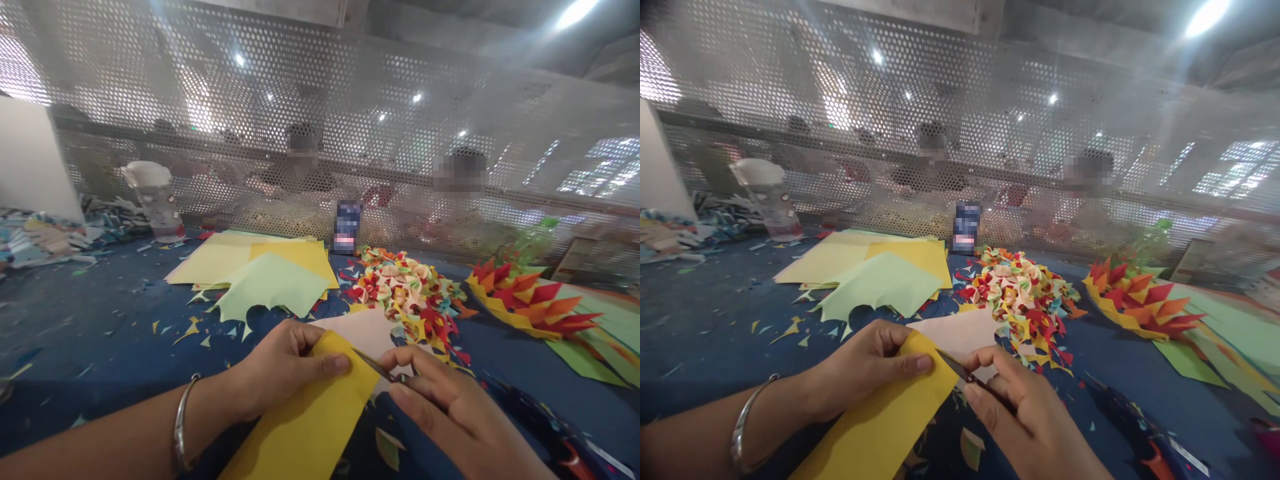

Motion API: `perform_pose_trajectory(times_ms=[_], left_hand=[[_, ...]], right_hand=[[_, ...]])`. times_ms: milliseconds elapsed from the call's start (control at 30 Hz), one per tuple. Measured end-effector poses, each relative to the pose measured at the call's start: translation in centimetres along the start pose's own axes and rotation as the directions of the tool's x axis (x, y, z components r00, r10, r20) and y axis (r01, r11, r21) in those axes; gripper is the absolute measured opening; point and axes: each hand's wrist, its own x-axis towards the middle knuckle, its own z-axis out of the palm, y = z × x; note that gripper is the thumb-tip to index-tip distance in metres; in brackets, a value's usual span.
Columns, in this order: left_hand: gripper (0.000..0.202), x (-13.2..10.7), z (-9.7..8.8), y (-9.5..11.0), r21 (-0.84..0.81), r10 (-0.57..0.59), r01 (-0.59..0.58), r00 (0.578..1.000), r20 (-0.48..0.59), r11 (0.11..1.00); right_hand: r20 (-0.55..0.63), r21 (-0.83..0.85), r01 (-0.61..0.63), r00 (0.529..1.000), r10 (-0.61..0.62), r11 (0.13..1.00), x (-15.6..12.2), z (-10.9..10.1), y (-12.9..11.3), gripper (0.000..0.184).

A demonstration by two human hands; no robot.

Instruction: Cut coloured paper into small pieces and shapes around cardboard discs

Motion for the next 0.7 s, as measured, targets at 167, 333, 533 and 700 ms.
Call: perform_pose_trajectory(times_ms=[167,333,533,700], left_hand=[[0.034,0.01,0.06,0.04,-0.014,0.002,-0.001,1.000,0.011,1.000],[0.031,-0.08,0.12,0.07,-0.036,-0.015,0.016,1.000,0.023,0.999],[0.032,-0.12,0.30,0.01,-0.034,-0.014,0.015,1.000,0.021,0.999],[0.032,-0.16,0.29,-0.03,-0.014,-0.020,0.021,0.999,0.025,1.000]], right_hand=[[-0.009,0.013,0.002,1.000,-0.002,1.000,-0.04,-0.09,0.19,0.030],[0.019,0.040,-0.012,1.000,0.011,0.999,-0.01,-0.08,0.36,0.030],[-0.001,0.043,-0.008,1.000,0.008,0.999,-0.06,0.00,0.38,0.030],[0.000,0.003,-0.025,1.000,0.025,1.000,-0.07,0.14,0.27,0.036]])
